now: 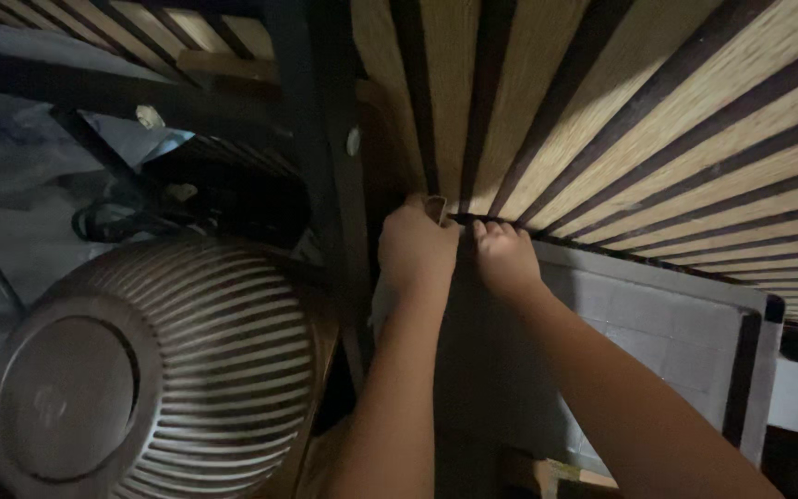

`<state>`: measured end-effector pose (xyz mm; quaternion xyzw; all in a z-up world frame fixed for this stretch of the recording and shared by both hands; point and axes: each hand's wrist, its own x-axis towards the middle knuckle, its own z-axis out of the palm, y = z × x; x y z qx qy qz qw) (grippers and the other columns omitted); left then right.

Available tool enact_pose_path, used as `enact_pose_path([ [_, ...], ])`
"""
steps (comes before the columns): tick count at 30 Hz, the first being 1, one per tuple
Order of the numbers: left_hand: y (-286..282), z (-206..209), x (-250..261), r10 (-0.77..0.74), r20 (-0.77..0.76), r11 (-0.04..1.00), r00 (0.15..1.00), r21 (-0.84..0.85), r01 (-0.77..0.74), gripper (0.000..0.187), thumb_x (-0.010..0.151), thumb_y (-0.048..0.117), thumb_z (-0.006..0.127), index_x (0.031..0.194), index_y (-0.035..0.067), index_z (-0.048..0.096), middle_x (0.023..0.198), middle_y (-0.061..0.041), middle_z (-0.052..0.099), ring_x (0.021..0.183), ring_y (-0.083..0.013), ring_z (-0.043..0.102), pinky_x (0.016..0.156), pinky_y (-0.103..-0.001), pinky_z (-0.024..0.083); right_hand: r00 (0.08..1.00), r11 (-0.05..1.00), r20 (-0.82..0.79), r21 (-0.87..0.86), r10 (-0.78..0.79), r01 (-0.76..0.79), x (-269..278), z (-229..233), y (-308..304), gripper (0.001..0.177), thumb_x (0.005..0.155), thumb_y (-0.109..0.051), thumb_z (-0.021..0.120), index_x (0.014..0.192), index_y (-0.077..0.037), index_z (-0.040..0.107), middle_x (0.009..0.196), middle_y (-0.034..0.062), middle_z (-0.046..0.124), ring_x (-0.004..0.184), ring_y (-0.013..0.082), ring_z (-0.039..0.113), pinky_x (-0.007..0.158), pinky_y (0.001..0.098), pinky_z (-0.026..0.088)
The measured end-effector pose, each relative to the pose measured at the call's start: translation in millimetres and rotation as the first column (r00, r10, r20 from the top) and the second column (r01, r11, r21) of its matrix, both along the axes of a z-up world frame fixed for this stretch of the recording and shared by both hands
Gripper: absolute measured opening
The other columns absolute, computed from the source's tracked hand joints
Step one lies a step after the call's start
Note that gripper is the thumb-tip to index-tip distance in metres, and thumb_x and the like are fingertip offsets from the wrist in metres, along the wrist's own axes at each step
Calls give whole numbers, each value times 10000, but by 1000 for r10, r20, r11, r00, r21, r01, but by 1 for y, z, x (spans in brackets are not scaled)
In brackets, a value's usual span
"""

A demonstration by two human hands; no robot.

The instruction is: The person assembles a small wooden drawer unit by removing the top cover, opening drawers, and then reattaching the cover and side panels. The person handles the drawer unit, top cover, and side panels throughout the process.

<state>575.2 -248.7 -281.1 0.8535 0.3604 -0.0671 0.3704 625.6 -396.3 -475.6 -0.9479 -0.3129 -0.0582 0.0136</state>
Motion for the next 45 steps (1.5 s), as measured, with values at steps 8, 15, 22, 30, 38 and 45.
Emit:
enact_pose_path([
  [8, 4, 1, 4, -47, 76, 992, 996, 120, 38, 326, 849, 222, 769, 1141, 82, 730, 1086, -168, 740, 973, -337, 739, 795, -437, 606, 1000, 1000, -6, -18, 20, -20, 10, -21, 2, 237, 925, -143, 513, 1100, -72, 657, 971, 105, 718, 957, 275, 692, 758, 420, 550],
  [15, -4, -7, 6, -71, 25, 974, 997, 220, 64, 363, 835, 235, 772, 1154, 70, 715, 1089, -183, 722, 969, -350, 736, 774, -450, 615, 986, 998, -159, -43, -51, 44, 19, -49, 7, 227, 1018, -165, 488, 1123, -60, 659, 1011, 139, 718, 949, 298, 692, 726, 443, 570],
  [22, -4, 11, 5, -80, 14, 981, 997, 180, 76, 295, 867, 246, 745, 1119, 94, 731, 1077, -184, 733, 995, -370, 721, 831, -462, 591, 984, 961, -170, -277, -58, 9, 11, -31, 12, 290, 970, -222, 554, 1192, -59, 641, 1147, 115, 672, 1091, 287, 634, 805, 489, 557],
  [30, -52, -11, -26, -671, 46, 503, 740, 761, 409, 294, 895, 205, 628, 1139, 83, 736, 1123, -105, 690, 1122, -302, 599, 995, -514, 429, 977, 980, -207, -178, 47, -84, -3, 0, 9, 368, 975, -308, 543, 1253, -84, 633, 1264, 148, 611, 1216, 354, 549, 934, 586, 517],
  [38, -35, -104, 36, -676, -576, -144, 460, 715, 684, 356, 966, 276, 526, 1184, 82, 731, 1217, -127, 694, 1249, -330, 564, 1082, -583, 342, 977, 956, -202, -268, 70, -124, 5, -25, 10, 542, 902, -358, 550, 1371, -88, 581, 1400, 165, 561, 1268, 422, 494, 914, 624, 492],
  [45, -25, -104, 78, -445, -865, -268, 230, 374, 888, 351, 944, 270, 553, 1189, 82, 719, 1231, -138, 689, 1211, -341, 586, 1022, -576, 383, 977, 939, -213, -338, -10, -64, 8, -26, 8, 521, 939, -316, 571, 1361, -11, 589, 1357, 188, 584, 1261, 351, 524, 964, 576, 497],
])
